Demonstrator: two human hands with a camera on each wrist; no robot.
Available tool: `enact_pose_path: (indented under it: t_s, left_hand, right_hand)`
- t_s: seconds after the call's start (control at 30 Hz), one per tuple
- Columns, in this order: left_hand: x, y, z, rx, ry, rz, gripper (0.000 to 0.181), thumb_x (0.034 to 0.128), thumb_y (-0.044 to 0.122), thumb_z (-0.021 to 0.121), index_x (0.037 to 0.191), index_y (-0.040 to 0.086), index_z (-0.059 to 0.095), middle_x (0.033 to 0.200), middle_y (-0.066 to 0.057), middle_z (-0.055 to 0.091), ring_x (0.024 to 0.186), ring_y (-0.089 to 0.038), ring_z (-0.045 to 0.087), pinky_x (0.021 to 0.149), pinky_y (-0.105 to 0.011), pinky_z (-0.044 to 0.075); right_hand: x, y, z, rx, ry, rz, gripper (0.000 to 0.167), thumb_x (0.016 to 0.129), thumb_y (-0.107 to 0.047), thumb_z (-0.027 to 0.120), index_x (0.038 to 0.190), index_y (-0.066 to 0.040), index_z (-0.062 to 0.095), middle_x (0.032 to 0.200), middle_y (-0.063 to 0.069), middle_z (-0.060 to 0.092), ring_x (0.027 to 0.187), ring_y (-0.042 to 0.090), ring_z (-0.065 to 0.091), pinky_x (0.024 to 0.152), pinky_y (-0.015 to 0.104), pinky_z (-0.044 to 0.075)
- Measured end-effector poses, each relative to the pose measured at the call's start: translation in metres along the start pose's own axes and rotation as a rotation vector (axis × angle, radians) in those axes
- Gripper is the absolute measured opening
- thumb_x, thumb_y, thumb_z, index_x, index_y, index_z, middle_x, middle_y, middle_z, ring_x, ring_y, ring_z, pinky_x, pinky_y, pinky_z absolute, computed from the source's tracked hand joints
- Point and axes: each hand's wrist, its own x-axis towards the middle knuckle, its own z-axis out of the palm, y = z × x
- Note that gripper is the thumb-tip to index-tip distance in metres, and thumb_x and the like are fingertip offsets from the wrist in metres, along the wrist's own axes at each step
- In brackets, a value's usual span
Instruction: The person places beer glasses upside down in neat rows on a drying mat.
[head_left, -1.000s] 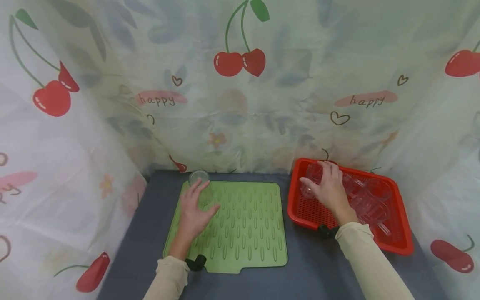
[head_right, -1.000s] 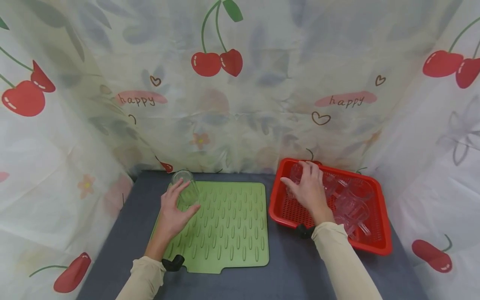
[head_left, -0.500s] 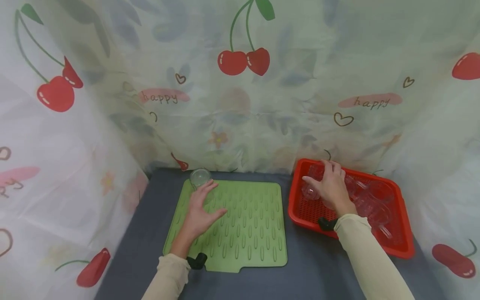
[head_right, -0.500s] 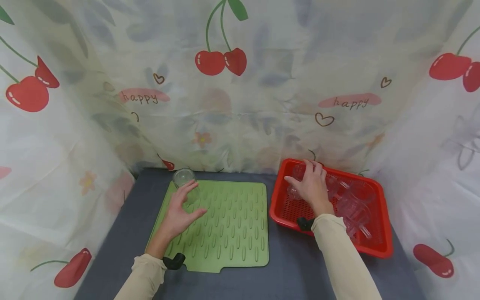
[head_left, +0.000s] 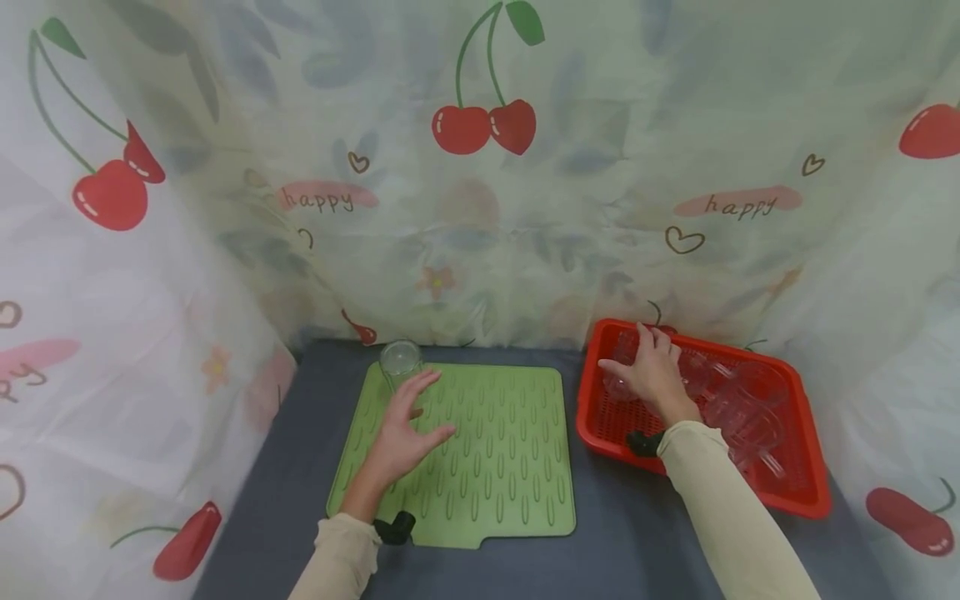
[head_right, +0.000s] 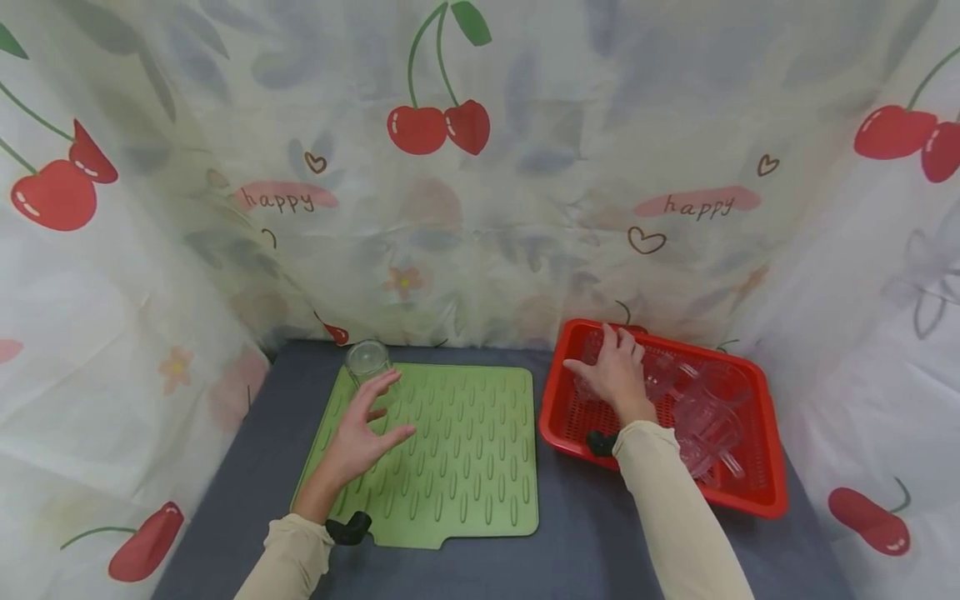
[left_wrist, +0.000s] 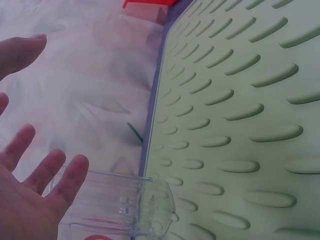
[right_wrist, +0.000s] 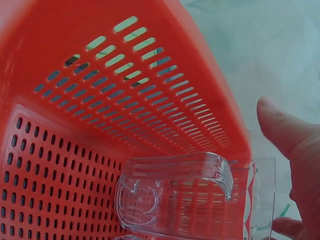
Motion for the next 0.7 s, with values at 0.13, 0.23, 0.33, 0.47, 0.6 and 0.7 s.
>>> enact_pose_path:
  t_s: [0.13,0.23,0.33,0.47,0.6,0.7]
  left_hand:
    - [-0.0018,-0.0004,0.0006,-0.010,-0.002,-0.005,0.080,0.0858,0.021,0.084,0.154,0.031,0.043,0.164,-0.007,0.035,0.149,-0.032,0.037,0.106,-0.059,0.049]
    - [-0.0030,-0.0006,0.0008,-0.021,-0.008,-0.017,0.081,0.0857,0.020,0.084,0.154,0.033,0.042,0.164,-0.008,0.035,0.148,-0.032,0.038,0.107,-0.060,0.049]
    - [-0.0034,-0.0005,0.0007,-0.030,-0.010,-0.020,0.082,0.0852,0.021,0.084,0.154,0.032,0.042,0.163,-0.007,0.036,0.147,-0.034,0.039,0.107,-0.060,0.049]
    - [-0.0040,-0.0005,-0.0001,-0.040,-0.008,-0.016,0.084,0.0846,0.021,0.085,0.156,0.025,0.040,0.163,-0.007,0.036,0.145,-0.039,0.039,0.106,-0.062,0.048]
    - [-0.0056,-0.0013,-0.0013,-0.059,-0.018,-0.037,0.086,0.0847,0.022,0.085,0.157,0.028,0.038,0.163,-0.006,0.035,0.146,-0.039,0.038,0.106,-0.063,0.048]
    - [-0.0074,-0.0022,-0.0018,-0.071,-0.030,-0.062,0.087,0.0854,0.022,0.084,0.157,0.033,0.037,0.163,-0.003,0.033,0.146,-0.039,0.037,0.107,-0.063,0.047]
  right_hand:
    - [0.0028,0.0015,0.0018,-0.013,0.004,-0.004,0.109,0.090,-0.050,0.073,0.164,-0.007,0.005,0.163,0.031,0.012,0.143,0.055,0.016,0.107,0.075,0.039]
    - [0.0034,0.0024,0.0017,-0.023,-0.006,0.000,0.108,0.091,-0.047,0.073,0.164,-0.007,0.005,0.163,0.033,0.011,0.143,0.056,0.016,0.106,0.076,0.038]
    - [0.0035,0.0043,0.0012,-0.041,-0.017,0.002,0.105,0.092,-0.041,0.073,0.163,-0.005,0.005,0.163,0.033,0.011,0.142,0.056,0.016,0.108,0.076,0.037]
    - [0.0026,0.0052,0.0003,-0.054,-0.021,-0.004,0.101,0.094,-0.038,0.072,0.163,-0.004,0.006,0.161,0.034,0.013,0.141,0.055,0.017,0.109,0.075,0.036]
    - [0.0020,0.0046,-0.0018,-0.053,-0.021,-0.014,0.098,0.097,-0.038,0.069,0.163,-0.002,0.007,0.159,0.035,0.016,0.139,0.055,0.019,0.109,0.074,0.036]
    - [0.0012,0.0041,-0.0032,-0.061,-0.020,-0.019,0.094,0.097,-0.037,0.068,0.162,0.000,0.010,0.157,0.036,0.019,0.138,0.056,0.021,0.111,0.074,0.035]
